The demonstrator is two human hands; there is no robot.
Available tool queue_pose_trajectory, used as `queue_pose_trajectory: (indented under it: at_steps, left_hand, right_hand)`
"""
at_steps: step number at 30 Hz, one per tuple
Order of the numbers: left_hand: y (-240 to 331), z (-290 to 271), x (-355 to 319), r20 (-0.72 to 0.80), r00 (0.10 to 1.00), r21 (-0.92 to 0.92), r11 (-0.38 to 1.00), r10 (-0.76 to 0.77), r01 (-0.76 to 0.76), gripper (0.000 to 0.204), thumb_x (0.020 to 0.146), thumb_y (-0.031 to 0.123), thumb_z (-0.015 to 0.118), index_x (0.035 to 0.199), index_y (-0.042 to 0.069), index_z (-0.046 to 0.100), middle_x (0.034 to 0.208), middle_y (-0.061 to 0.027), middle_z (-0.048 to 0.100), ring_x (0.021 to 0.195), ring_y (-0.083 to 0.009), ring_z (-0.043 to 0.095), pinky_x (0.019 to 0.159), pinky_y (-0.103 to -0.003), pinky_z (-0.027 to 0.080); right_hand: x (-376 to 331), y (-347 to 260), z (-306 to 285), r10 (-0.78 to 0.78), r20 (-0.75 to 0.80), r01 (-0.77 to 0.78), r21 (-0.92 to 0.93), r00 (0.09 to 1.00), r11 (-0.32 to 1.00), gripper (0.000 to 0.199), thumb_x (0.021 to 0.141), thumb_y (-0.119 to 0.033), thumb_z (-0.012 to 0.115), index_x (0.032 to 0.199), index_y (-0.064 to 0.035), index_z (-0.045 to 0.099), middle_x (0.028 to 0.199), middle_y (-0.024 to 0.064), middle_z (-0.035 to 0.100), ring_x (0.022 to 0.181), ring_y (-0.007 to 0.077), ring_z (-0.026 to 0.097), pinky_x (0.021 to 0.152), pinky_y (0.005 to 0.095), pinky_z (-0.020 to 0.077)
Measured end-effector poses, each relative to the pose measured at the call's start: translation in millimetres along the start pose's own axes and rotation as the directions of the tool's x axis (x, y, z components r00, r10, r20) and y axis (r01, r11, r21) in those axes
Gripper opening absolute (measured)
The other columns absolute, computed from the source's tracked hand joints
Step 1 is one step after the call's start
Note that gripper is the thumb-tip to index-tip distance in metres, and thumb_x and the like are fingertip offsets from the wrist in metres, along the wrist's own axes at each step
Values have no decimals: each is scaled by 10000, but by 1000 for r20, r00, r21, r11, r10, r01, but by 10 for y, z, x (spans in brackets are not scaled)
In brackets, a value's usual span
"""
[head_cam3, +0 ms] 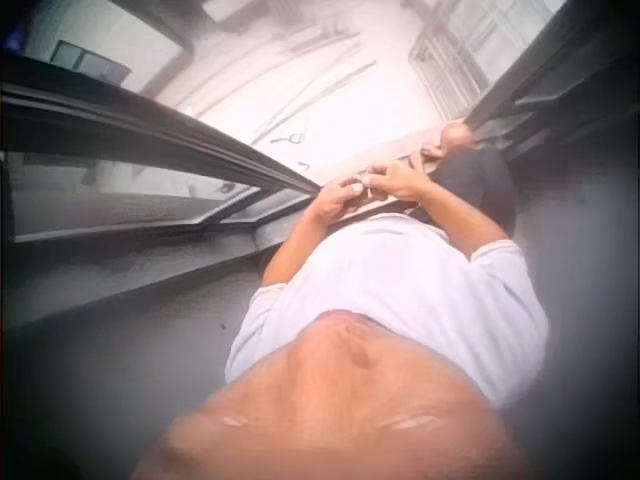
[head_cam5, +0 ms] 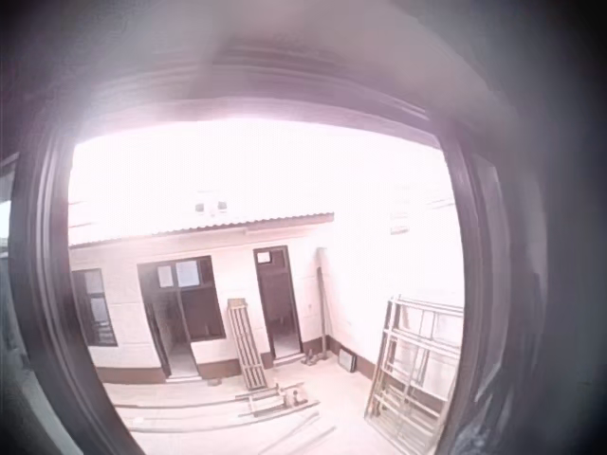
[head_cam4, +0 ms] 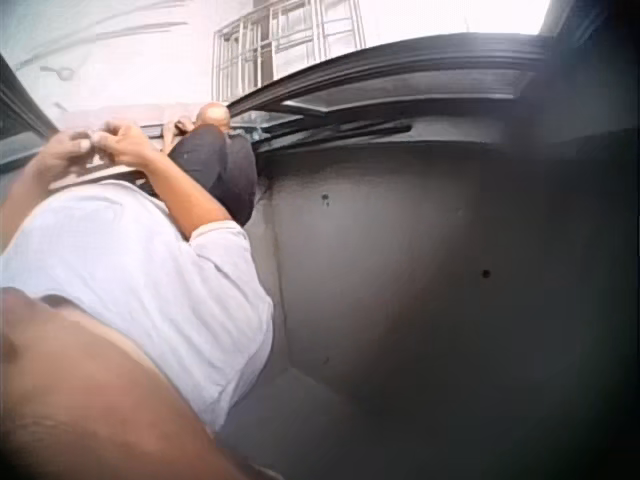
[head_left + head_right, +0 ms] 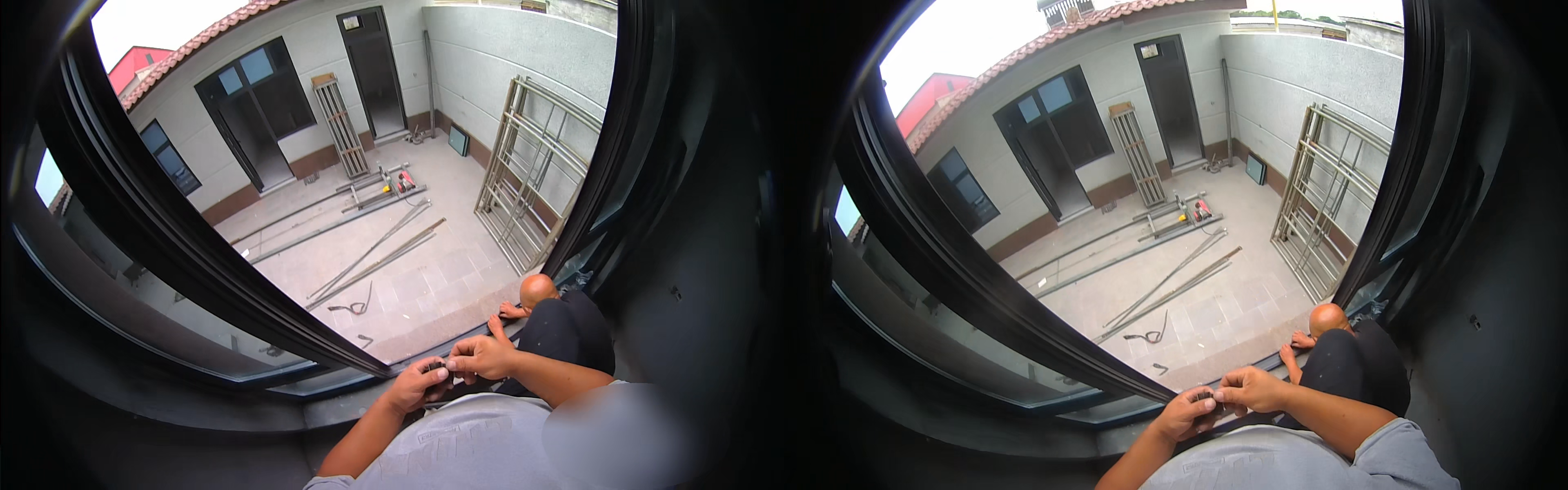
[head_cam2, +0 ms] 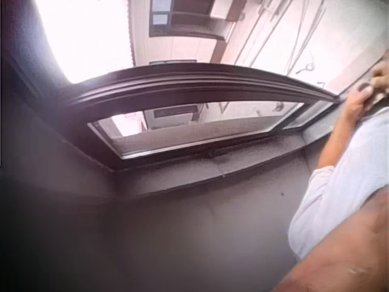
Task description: The person installs a window frame by lifting and aligning the frame into the opening, adjusting its position, and securing it with assistance from a coworker. The person handles the frame and uses tools to fasten components while working on a ladder.
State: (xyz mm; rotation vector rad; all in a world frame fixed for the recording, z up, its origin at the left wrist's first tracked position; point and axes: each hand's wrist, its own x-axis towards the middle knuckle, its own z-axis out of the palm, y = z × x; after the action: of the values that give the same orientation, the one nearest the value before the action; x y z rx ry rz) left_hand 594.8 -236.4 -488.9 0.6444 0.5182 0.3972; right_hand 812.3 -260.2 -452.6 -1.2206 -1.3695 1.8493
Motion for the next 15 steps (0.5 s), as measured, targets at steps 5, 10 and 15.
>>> queue_pose_trajectory:
  at_steps: [5,10,15]
  left_hand:
    - [-252,-446,50,-233,969,-51,996,-77,67,240,977,277,574,1037,45,573,869,-35,601,645,-100,536,545,-229,431]
    - [-219,-530,29,-192,966,271,955,175,-119,255,917,223,568,1074,39,646,809,-65,676,556,-89,536,449,-201,338]
    - [-249,-817,194,-326,914,182,965,241,-190,210,948,242,519,930,71,640,687,-6,577,515,-85,443,439,-215,322]
  right_hand:
    - [505,363,-33,105,183,-79,-142,977,987,231,925,-239,659,940,-13,609,852,61,643,717,103,598,646,261,502]
    - [626,697,31,-25,114,40,-136,993,990,325,916,-334,673,1052,-39,647,793,12,652,700,80,597,654,245,484]
    - [600,300,120,-265,-61,231,-331,962,915,237,883,-216,676,1011,-21,637,782,41,666,694,96,599,652,267,502]
